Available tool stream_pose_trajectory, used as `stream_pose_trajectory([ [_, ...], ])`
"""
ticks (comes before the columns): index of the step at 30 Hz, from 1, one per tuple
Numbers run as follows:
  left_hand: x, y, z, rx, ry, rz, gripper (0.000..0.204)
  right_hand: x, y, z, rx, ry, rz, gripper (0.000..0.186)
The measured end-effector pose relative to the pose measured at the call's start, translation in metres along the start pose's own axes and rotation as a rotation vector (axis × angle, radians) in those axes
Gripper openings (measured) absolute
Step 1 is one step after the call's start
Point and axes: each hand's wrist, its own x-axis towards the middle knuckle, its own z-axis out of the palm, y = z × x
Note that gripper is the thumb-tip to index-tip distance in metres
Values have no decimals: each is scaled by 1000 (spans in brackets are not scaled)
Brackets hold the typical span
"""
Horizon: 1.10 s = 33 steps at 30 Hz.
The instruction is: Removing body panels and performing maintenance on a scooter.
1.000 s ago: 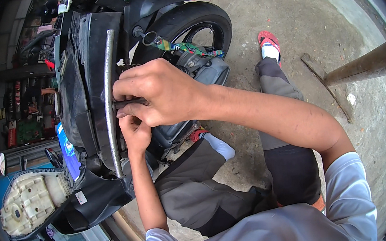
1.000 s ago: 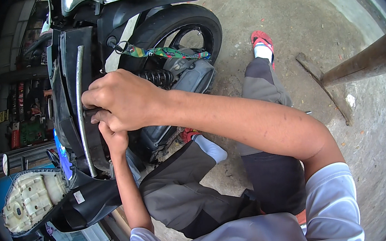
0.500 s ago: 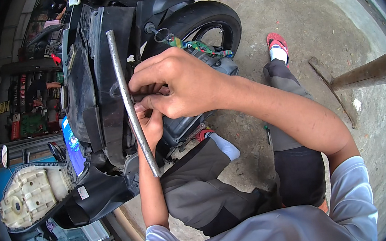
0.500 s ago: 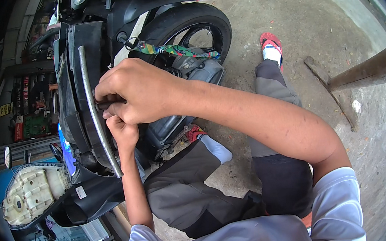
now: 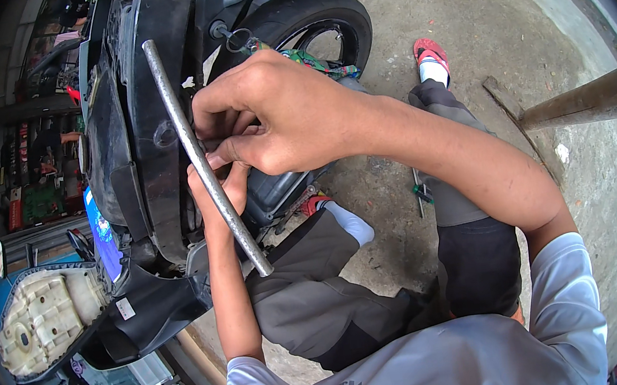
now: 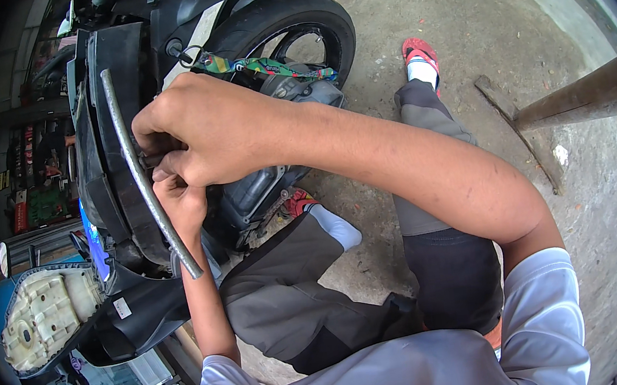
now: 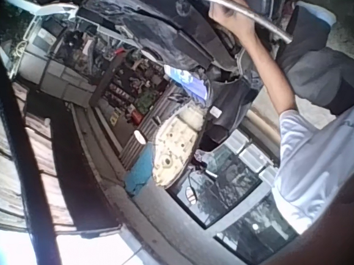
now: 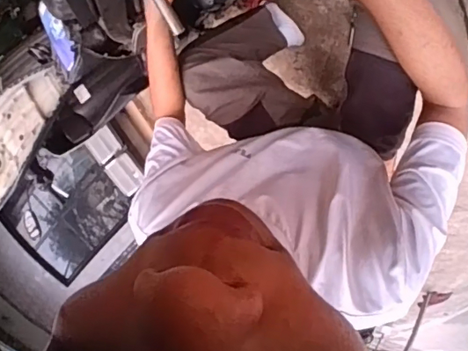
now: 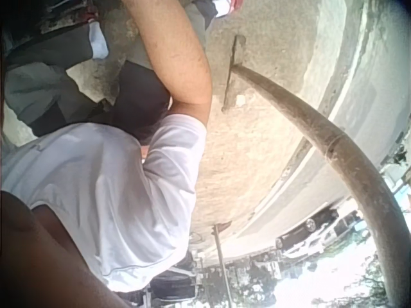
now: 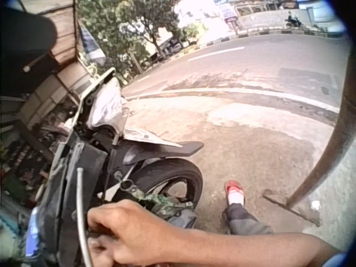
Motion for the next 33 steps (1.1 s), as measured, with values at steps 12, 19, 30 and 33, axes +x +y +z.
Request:
stream_pose_trajectory([
  [12,-5,-5,12,-114,-5,-37,14,5,1,-14,-10,-290,3,9],
  [19,0,-2,7,-290,-33,55,19,1,16,10,-77,35,-146,13],
  [30,7,11,35,-257,359,-5,24,-4,25,7,319,-26,172,24],
  [33,5,16,37,-264,372,-23,24,-2,25,0,310,-131,190,25],
])
